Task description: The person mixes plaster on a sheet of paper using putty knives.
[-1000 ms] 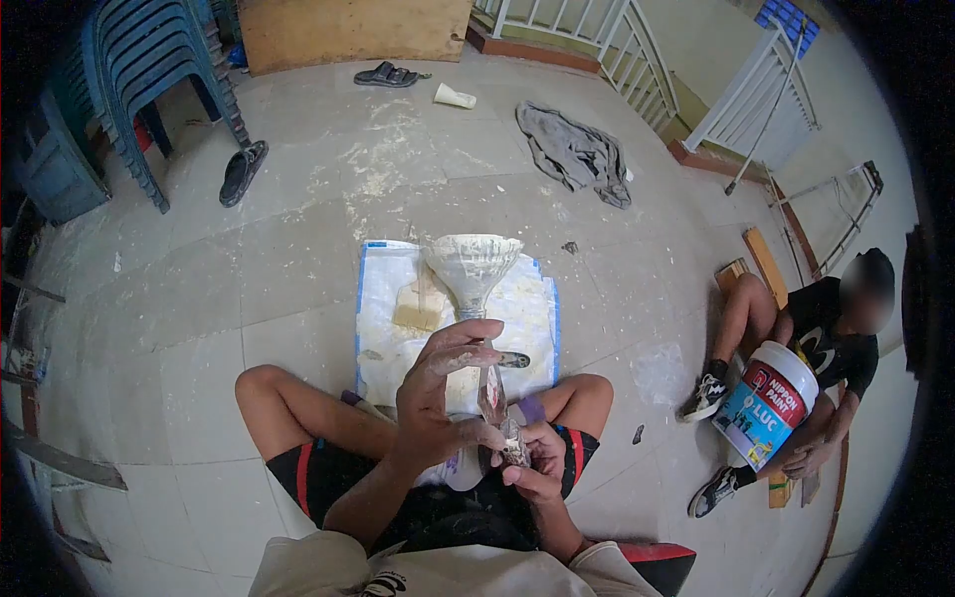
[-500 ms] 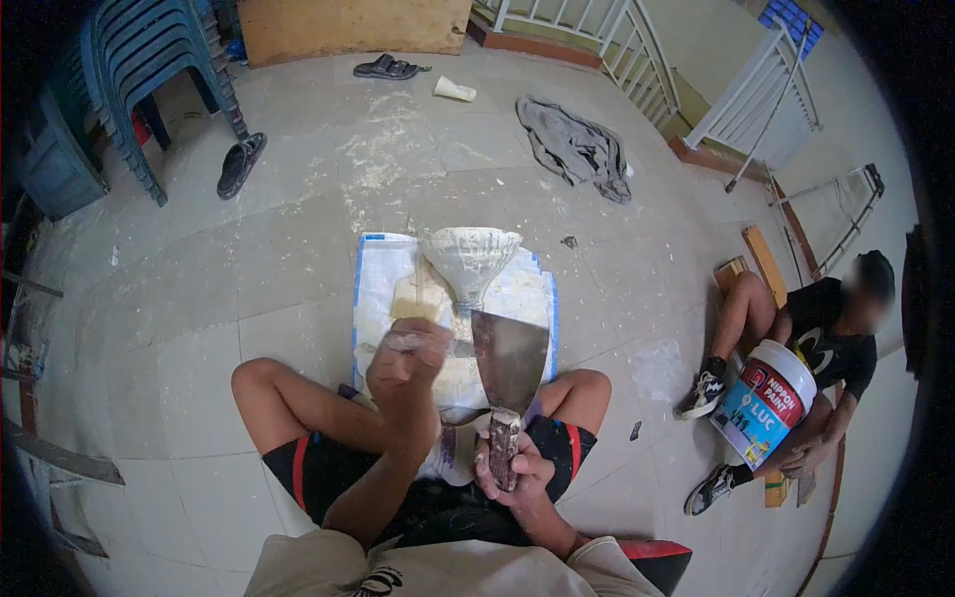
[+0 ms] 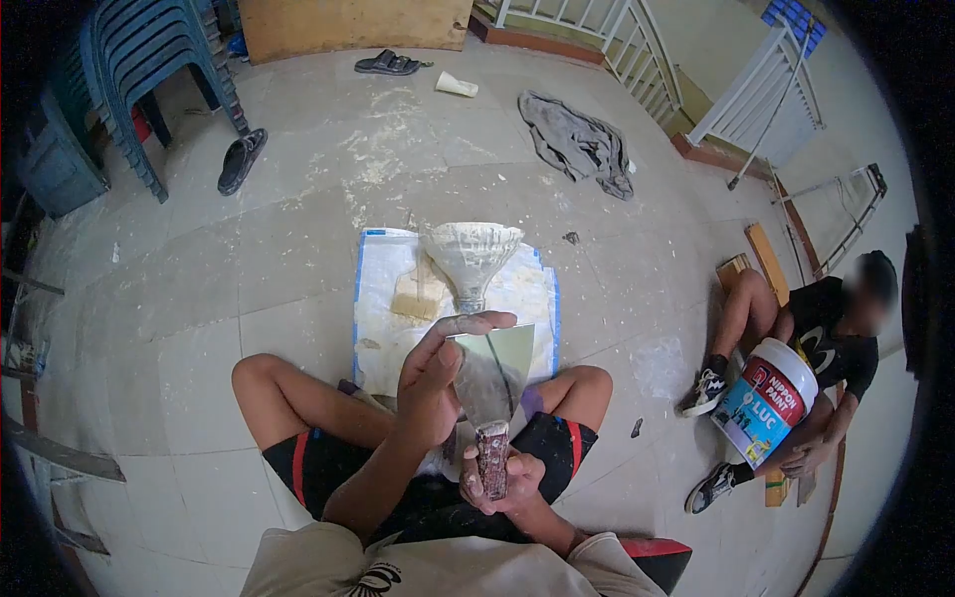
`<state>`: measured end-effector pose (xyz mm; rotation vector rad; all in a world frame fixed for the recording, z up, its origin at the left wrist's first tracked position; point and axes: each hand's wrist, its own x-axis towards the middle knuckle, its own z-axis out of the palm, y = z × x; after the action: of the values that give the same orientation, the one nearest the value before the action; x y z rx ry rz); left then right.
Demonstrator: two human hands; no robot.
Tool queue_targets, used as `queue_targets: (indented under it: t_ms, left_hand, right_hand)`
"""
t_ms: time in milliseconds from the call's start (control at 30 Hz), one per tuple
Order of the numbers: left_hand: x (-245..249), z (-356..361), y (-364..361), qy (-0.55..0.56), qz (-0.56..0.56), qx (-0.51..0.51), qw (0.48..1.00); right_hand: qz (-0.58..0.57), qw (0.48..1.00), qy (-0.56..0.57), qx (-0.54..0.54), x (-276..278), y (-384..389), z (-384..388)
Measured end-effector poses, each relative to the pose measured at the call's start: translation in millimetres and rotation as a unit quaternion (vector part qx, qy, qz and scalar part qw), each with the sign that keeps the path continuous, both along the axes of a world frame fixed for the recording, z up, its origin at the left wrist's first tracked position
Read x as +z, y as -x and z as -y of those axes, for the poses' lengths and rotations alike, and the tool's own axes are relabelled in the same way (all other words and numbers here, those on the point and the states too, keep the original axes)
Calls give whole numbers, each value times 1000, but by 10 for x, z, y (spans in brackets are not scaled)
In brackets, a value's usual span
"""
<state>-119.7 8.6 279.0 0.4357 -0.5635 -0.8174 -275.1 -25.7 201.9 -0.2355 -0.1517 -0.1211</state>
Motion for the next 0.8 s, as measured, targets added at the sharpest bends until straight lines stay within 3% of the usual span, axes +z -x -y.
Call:
queue_targets:
  t_ms: [133, 367, 433, 533, 633, 733, 800]
  left_hand:
    - [0, 17, 21, 10, 26, 55, 998]
    - [135, 12, 38, -132, 97, 157, 974]
    - [160, 35, 31, -130, 129, 178, 967]
    - [216, 58, 82, -191, 91, 184, 960]
    - [162, 20, 44, -103, 35, 106, 988]
    - [110, 3, 45, -62, 36, 91, 993]
    - [88, -2, 80, 12, -38, 57, 998]
  right_hand:
    - [1, 1000, 15, 0, 6, 4, -11]
    - [-85, 981, 174, -16, -28, -19, 76]
    - [-92, 977, 193, -21, -57, -30, 55]
    - [-98, 977, 187, -15, -87, -22, 89]
    - [-100, 976, 192, -13, -114, -1, 96]
    - [-88, 978, 189, -6, -92, -15, 83]
    - [-81, 982, 173, 4, -63, -26, 68]
